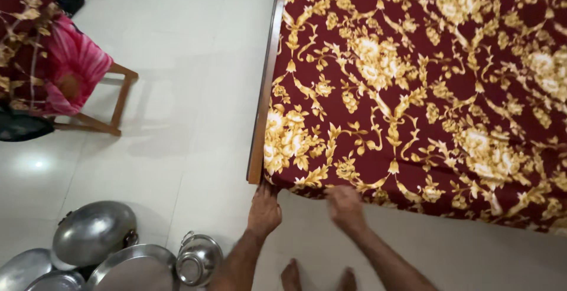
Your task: The person tucks the edges of a floral bedsheet under the mattress and places a matching pillow on the bed surface.
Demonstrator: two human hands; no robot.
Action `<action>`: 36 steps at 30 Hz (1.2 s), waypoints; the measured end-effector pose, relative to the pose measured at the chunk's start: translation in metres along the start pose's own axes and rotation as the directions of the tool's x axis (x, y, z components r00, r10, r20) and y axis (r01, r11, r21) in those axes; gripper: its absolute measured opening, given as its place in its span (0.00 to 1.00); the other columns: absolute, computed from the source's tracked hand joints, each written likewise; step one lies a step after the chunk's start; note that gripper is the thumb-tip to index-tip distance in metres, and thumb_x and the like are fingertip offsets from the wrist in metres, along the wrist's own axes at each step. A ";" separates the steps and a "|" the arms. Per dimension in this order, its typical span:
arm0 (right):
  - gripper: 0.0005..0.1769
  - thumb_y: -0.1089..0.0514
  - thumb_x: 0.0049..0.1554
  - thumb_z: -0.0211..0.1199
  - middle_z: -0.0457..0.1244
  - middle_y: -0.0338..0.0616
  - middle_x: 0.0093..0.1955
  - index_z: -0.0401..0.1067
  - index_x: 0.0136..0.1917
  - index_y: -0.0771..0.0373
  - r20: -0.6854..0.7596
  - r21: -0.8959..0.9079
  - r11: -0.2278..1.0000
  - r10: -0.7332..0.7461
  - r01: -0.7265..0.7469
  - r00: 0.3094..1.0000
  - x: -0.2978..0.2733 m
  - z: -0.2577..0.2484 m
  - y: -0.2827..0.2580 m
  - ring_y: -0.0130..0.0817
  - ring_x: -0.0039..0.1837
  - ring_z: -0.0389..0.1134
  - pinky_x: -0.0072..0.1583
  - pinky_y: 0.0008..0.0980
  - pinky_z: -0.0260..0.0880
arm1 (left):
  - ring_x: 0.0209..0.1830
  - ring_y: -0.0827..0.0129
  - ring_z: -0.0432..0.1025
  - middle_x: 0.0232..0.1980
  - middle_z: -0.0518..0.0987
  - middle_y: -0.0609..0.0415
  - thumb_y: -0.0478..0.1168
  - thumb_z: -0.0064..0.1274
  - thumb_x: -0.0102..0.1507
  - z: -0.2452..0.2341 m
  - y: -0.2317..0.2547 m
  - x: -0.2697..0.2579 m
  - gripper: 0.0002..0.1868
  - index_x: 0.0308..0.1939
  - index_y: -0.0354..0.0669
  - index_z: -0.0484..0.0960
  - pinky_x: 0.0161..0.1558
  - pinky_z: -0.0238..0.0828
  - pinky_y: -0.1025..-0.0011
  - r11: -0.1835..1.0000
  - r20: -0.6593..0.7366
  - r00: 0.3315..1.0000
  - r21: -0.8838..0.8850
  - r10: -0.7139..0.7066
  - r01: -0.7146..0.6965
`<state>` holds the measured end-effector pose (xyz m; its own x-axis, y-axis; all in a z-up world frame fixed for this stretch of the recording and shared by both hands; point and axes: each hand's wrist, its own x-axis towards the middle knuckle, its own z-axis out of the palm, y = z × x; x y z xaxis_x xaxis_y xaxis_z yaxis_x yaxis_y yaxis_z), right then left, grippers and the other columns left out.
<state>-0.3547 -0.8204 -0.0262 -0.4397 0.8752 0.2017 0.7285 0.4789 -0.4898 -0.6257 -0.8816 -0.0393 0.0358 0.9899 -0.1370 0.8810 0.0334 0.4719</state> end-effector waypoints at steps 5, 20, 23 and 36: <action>0.29 0.59 0.54 0.63 0.64 0.62 0.65 0.66 0.68 0.67 0.242 0.121 0.991 0.025 -0.056 0.970 -0.006 0.055 -0.072 0.58 0.67 0.64 0.68 0.49 0.60 | 0.80 0.45 0.46 0.76 0.57 0.33 0.36 0.50 0.50 -0.006 0.007 0.002 0.44 0.72 0.32 0.61 0.78 0.38 0.51 0.999 -0.028 1.000 0.050 0.011 -0.010; 0.39 0.58 0.48 0.64 0.59 0.61 0.70 0.60 0.71 0.69 0.298 -0.055 0.994 0.108 -0.096 0.948 0.017 0.123 -0.093 0.57 0.73 0.55 0.73 0.50 0.52 | 0.79 0.50 0.58 0.73 0.68 0.43 0.47 0.54 0.64 0.006 -0.009 0.023 0.29 0.68 0.43 0.71 0.76 0.55 0.54 0.996 0.021 1.000 0.083 -0.021 0.019; 0.33 0.58 0.52 0.63 0.62 0.55 0.68 0.64 0.70 0.63 0.260 -0.034 0.988 0.152 -0.148 0.954 0.026 0.129 -0.093 0.53 0.71 0.60 0.72 0.51 0.58 | 0.74 0.55 0.64 0.69 0.72 0.46 0.45 0.50 0.62 -0.004 -0.019 0.024 0.22 0.59 0.41 0.77 0.74 0.61 0.62 0.983 0.422 0.889 0.034 -0.177 0.179; 0.36 0.58 0.49 0.65 0.67 0.53 0.64 0.65 0.71 0.56 0.247 -0.107 0.961 0.273 -0.254 0.930 0.023 0.151 -0.081 0.52 0.65 0.66 0.66 0.49 0.64 | 0.76 0.39 0.52 0.73 0.60 0.28 0.31 0.50 0.51 0.044 -0.067 -0.012 0.36 0.64 0.21 0.64 0.74 0.45 0.49 0.868 0.151 0.885 0.179 0.440 -0.462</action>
<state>-0.5030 -0.8495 -0.1104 -0.3396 0.9276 -0.1558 0.8682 0.2454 -0.4313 -0.6643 -0.9016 -0.1071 0.4908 0.8701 -0.0450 0.8328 -0.4534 0.3176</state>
